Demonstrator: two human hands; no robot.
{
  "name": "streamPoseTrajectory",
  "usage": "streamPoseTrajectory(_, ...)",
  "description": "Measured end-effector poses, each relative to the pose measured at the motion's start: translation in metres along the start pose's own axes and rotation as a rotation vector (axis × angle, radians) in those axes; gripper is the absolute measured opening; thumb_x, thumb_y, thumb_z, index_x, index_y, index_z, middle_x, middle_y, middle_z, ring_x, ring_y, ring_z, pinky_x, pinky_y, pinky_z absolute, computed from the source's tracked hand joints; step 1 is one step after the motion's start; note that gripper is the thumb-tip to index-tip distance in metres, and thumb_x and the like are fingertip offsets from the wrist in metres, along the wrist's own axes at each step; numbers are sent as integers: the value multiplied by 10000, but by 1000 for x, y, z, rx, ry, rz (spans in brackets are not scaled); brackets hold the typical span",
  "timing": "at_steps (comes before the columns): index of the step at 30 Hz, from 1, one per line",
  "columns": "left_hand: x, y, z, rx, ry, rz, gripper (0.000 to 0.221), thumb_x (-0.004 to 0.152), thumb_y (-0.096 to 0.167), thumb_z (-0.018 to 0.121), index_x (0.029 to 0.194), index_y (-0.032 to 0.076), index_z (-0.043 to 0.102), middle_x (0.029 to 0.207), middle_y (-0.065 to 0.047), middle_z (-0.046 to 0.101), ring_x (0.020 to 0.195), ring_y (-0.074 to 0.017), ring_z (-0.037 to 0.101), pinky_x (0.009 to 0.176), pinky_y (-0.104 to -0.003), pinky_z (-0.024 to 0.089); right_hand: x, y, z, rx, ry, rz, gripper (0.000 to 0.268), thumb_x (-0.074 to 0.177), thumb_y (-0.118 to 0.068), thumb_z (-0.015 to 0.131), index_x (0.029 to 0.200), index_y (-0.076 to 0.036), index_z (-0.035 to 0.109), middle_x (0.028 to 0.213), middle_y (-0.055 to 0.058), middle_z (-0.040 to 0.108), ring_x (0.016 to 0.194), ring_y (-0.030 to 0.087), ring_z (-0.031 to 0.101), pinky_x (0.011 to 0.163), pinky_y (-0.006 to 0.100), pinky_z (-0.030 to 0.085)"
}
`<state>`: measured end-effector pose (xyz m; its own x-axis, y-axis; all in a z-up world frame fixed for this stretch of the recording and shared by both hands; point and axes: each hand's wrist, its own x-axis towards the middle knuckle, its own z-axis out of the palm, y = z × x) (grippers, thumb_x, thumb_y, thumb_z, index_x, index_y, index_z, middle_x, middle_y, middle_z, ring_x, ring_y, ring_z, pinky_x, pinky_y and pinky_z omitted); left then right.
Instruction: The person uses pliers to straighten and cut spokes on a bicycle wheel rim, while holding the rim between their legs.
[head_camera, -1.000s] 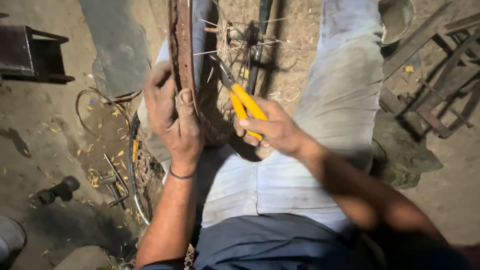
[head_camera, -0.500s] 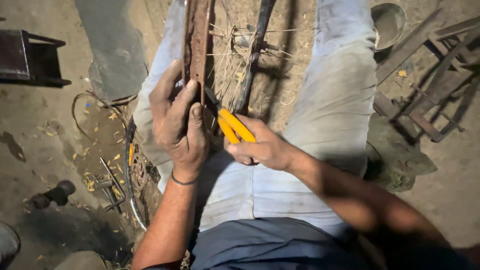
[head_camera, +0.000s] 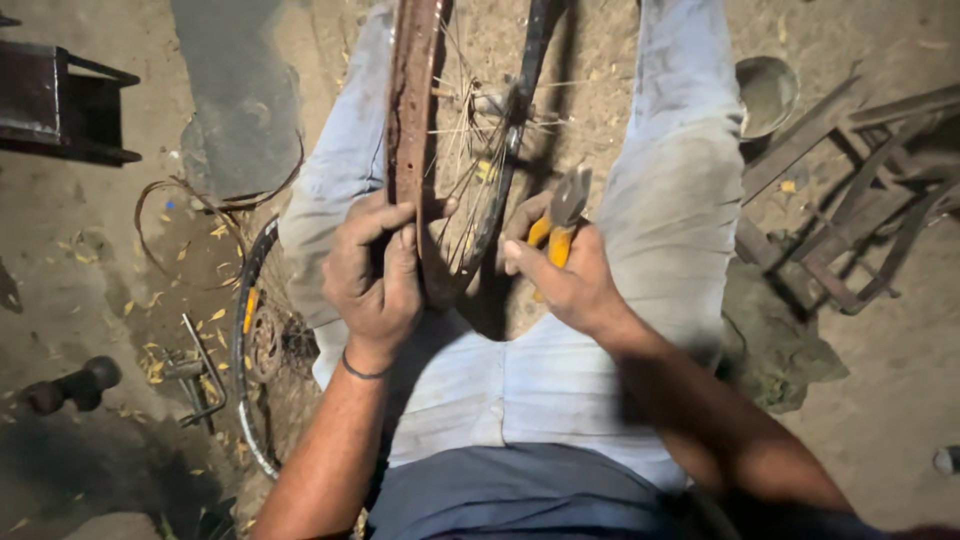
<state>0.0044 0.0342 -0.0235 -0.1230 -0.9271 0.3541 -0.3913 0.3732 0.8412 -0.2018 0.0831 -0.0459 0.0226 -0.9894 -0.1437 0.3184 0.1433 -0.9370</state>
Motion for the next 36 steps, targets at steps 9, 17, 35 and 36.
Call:
streamPoseTrajectory(9,9,20,14,-356,-32,-390,423,954,18,710,1333,-12,525,1143,-80,584,940,-142,537,854,-292,467,19,-52,26,-739,17,-650,434,760,-31,781,1166,-52,630,976,116,625,890,315,610,815,430,467)
streamPoseTrajectory(17,6,10,12,-641,-110,-398,416,973,76,692,1356,18,542,1144,-25,623,1004,-81,583,898,-242,483,21,-70,34,-916,6,-679,572,587,-51,754,1154,-53,677,889,101,580,825,313,553,745,445,406)
streamPoseTrajectory(35,-1,17,10,-457,-121,-249,387,1033,205,587,1342,-26,556,1205,-63,625,1086,-162,585,1006,-311,482,3,-83,43,-754,224,-794,271,819,5,819,1025,-39,646,901,99,613,825,280,627,718,400,476)
streamPoseTrajectory(36,0,18,8,-379,-173,-202,340,1048,213,574,1292,-23,586,1220,-89,650,1115,-193,607,1027,-329,485,-1,-79,32,-765,260,-863,268,817,35,791,1006,-21,610,887,99,639,785,265,631,697,405,486)
